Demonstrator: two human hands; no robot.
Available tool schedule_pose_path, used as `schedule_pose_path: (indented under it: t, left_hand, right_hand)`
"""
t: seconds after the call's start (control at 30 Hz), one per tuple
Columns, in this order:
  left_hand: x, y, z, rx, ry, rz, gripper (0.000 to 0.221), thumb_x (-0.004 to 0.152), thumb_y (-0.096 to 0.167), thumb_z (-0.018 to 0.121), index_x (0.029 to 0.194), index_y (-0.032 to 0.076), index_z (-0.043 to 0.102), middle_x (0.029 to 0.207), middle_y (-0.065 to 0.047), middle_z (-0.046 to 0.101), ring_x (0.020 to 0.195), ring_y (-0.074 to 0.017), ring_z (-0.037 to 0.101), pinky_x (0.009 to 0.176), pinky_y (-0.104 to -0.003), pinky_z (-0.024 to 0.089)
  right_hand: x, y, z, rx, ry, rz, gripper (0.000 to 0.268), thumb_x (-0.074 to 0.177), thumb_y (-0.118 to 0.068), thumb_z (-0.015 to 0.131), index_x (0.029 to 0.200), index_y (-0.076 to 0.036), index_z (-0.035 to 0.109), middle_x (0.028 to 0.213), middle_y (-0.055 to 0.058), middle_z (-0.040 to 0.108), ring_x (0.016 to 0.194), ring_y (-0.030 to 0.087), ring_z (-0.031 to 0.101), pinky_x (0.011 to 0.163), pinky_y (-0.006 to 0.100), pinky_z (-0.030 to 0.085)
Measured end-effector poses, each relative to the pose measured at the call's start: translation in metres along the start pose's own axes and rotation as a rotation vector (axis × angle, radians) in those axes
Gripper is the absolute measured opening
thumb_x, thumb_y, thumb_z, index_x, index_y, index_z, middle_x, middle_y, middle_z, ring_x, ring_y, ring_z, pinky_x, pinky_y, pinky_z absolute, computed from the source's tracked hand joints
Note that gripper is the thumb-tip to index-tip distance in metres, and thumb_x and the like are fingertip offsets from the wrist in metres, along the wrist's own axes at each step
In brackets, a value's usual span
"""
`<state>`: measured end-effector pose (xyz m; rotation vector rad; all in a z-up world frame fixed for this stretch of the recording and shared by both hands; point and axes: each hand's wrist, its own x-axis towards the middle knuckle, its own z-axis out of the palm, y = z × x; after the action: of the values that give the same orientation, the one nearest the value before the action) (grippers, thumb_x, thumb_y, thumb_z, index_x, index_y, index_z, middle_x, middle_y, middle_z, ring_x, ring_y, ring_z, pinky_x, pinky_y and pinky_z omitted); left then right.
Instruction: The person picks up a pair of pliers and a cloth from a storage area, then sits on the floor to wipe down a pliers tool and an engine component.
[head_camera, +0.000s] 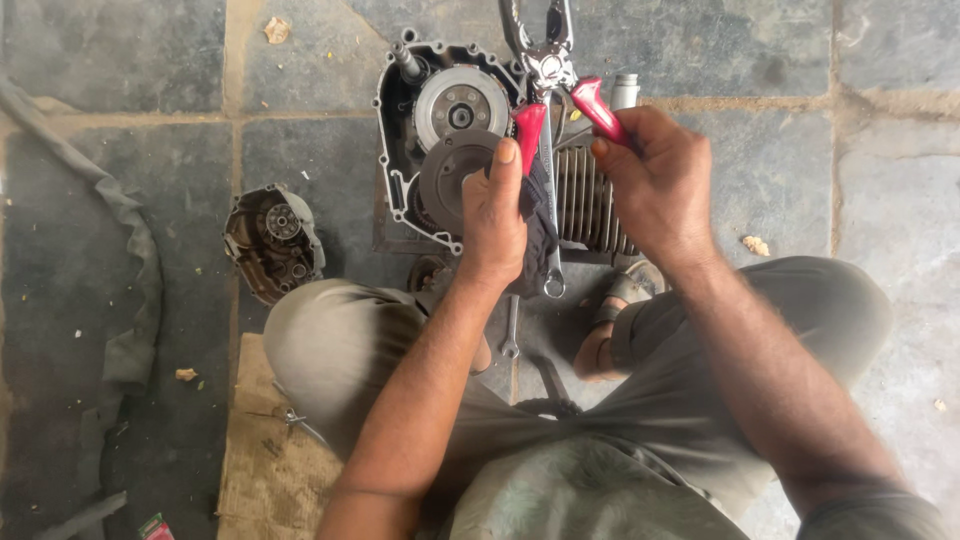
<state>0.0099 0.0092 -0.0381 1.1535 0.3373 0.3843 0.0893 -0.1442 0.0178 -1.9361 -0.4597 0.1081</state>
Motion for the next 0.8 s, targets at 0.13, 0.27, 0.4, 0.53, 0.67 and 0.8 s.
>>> schedule_pose_path:
  t: [0.13,0.27,0.4,0.53,0.67,0.8]
  left_hand:
    - [0.0,0.004,0.008,-0.029,0.039,-0.04,0.052,0.104,0.05,0.061,0.071,0.011,0.052,0.07,0.009,0.04,0.066,-0.0047,0.03,0.056,-0.029,0.024]
    - [-0.005,0.022,0.015,-0.205,0.039,-0.188,0.041,0.101,0.047,0.061,0.083,0.01,0.066,0.075,0.008,0.053,0.07,-0.004,0.041,0.062,-0.027,0.032]
    - [-0.005,0.024,0.014,-0.184,0.019,-0.143,0.039,0.102,0.044,0.061,0.084,0.009,0.066,0.076,0.008,0.053,0.07,-0.0038,0.041,0.062,-0.026,0.033]
    - [-0.006,0.014,0.01,-0.032,0.032,-0.017,0.04,0.104,0.042,0.061,0.081,0.009,0.062,0.073,0.009,0.047,0.068,-0.0032,0.036,0.059,-0.026,0.028]
    - [-0.007,0.013,0.005,0.067,0.018,0.042,0.044,0.105,0.044,0.059,0.076,0.011,0.06,0.069,0.01,0.045,0.065,-0.0027,0.035,0.057,-0.026,0.027]
    - [-0.007,0.017,0.013,-0.148,0.063,-0.038,0.042,0.106,0.041,0.063,0.077,0.011,0.057,0.074,0.009,0.044,0.068,-0.003,0.033,0.057,-0.027,0.026]
  right_hand:
    - [-0.001,-0.005,-0.004,-0.071,0.01,-0.005,0.011,0.1,-0.005,0.073,0.109,0.002,0.073,0.084,0.006,0.073,0.073,0.007,0.063,0.063,0.025,0.051]
    - [0.002,-0.006,0.003,-0.025,0.014,-0.003,0.012,0.1,-0.005,0.072,0.11,0.001,0.073,0.085,0.006,0.072,0.074,0.007,0.064,0.064,0.026,0.051]
    - [0.001,-0.006,0.004,-0.018,-0.004,-0.034,0.013,0.1,-0.004,0.072,0.111,0.002,0.073,0.087,0.005,0.071,0.076,0.007,0.064,0.066,0.025,0.052]
    - [-0.002,-0.01,0.006,0.09,-0.028,0.023,0.013,0.1,-0.005,0.071,0.11,0.003,0.072,0.087,0.004,0.071,0.076,0.007,0.063,0.065,0.025,0.051]
    - [-0.006,-0.011,0.003,0.109,-0.036,-0.011,0.013,0.102,-0.005,0.071,0.112,0.004,0.072,0.088,0.003,0.07,0.077,0.006,0.061,0.066,0.024,0.051]
    - [-0.009,-0.008,0.012,0.188,0.007,-0.01,0.018,0.103,-0.006,0.071,0.117,0.004,0.072,0.087,0.002,0.069,0.076,0.006,0.059,0.066,0.024,0.049]
